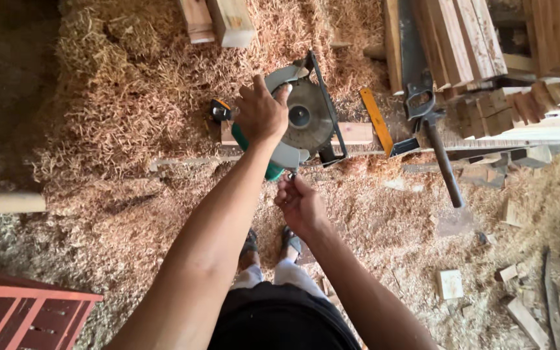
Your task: The person measures a wooden plank with a tape measure, marks it with a pencil and square, then uses a circular saw to cut the plank along the marked line. The cut piece is set aside and the process is repeated on another plank.
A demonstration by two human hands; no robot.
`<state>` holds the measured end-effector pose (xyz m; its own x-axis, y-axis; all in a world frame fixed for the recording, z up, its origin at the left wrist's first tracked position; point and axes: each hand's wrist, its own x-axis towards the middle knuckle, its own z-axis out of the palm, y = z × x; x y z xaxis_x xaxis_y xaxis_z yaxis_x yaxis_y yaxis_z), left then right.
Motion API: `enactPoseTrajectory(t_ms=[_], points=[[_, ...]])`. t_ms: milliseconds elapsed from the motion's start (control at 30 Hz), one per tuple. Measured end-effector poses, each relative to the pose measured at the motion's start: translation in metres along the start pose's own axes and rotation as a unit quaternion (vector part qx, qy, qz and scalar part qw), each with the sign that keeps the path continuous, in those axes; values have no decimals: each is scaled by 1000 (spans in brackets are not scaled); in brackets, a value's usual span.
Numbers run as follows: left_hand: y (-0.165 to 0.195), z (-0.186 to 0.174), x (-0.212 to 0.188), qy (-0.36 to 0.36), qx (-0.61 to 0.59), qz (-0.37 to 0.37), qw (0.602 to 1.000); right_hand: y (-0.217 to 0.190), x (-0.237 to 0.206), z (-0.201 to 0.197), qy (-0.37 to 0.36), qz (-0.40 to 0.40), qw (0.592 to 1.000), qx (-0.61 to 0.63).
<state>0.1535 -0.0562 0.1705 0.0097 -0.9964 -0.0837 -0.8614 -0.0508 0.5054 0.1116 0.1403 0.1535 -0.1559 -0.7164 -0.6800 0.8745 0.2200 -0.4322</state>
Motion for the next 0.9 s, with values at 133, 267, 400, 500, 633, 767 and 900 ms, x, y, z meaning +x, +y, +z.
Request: enactPoseTrajectory(t_ms=[133, 267, 400, 500, 633, 767, 900], points=[[-1, 1, 0, 66, 43, 31, 996, -2, -8, 6, 96, -109, 902, -406], [-3, 4, -3, 64, 43, 35, 996, -3, -16, 8, 119, -306, 667, -669], [-4, 2, -7, 24, 26, 35, 999, -7, -15, -3, 171, -310, 696, -625], [-5, 0, -8, 36, 46, 42, 997, -20, -12, -20, 236, -371, 735, -516], [-6, -2, -9, 58, 50, 63, 995, -52, 2, -39, 189, -412, 721, -524], [-5, -6, -16, 39, 39, 65, 996, -73, 15, -48, 107, -409, 684, -594], [-4, -11, -23, 1, 40, 44, 998, -82, 18, -49, 75, -396, 640, -654]])
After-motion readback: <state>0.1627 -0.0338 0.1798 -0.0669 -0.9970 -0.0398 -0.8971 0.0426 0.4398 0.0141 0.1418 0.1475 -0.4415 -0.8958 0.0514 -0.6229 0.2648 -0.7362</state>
